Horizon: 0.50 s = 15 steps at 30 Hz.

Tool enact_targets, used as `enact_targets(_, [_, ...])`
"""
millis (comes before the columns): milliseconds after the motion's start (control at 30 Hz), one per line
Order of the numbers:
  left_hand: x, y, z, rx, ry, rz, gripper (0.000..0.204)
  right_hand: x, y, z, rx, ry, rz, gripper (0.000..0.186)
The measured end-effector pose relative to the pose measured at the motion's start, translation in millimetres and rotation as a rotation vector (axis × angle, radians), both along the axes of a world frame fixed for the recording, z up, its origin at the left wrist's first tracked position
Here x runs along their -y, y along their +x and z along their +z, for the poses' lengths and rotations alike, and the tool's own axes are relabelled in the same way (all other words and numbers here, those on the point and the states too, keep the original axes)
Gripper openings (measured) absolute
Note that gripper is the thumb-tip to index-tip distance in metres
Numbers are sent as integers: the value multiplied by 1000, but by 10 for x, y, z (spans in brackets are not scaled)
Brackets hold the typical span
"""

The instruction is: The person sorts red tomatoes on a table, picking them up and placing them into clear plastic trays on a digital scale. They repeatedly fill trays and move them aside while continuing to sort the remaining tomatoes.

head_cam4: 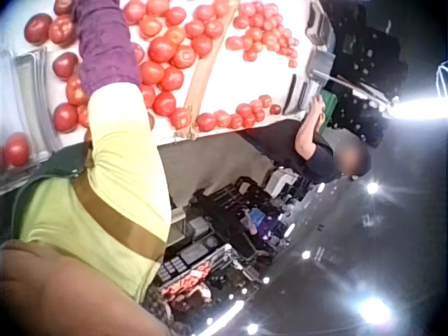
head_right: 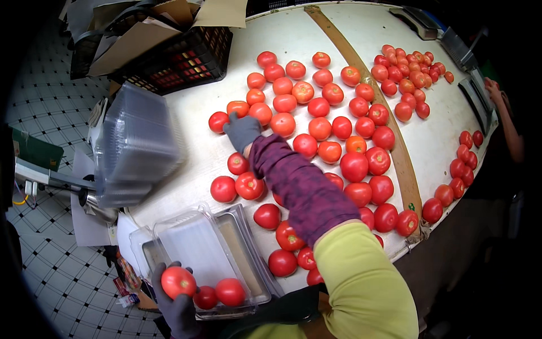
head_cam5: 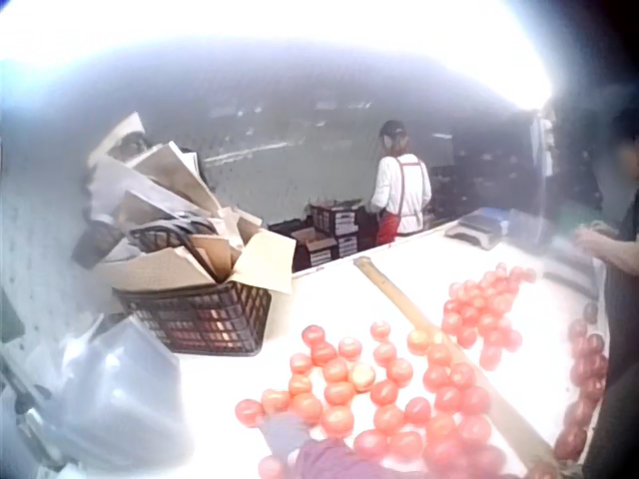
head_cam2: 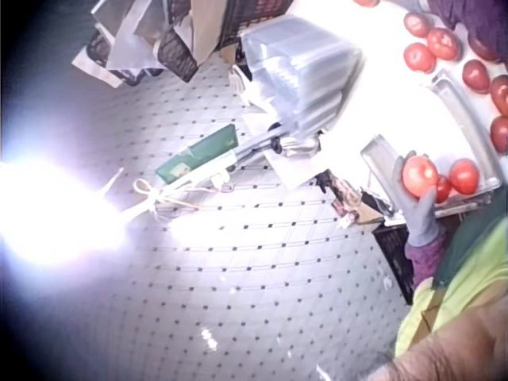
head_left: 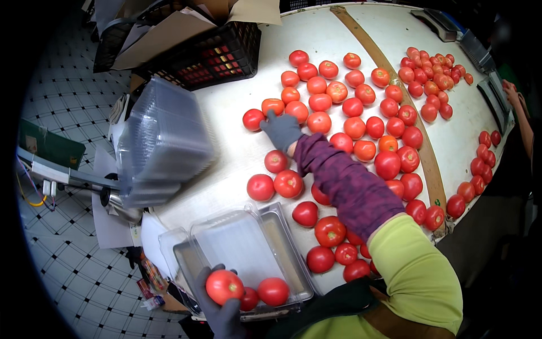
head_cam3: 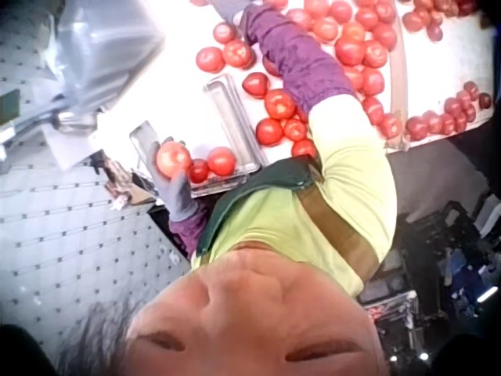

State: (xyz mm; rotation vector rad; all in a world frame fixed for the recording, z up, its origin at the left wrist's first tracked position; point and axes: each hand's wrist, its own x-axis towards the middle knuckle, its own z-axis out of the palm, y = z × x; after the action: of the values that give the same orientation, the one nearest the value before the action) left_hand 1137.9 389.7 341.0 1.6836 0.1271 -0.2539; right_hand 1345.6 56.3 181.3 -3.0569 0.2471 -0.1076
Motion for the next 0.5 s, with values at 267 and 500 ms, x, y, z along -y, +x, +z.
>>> enact_targets(267, [-172, -46, -154, 283, 472, -156, 73, 222, -430, 391, -40, 1082, -134, 45])
enact_targets(500, [-112, 22, -207, 548, 1126, -449, 75, -930, -1716, 1067, 271, 1339, 620, 64])
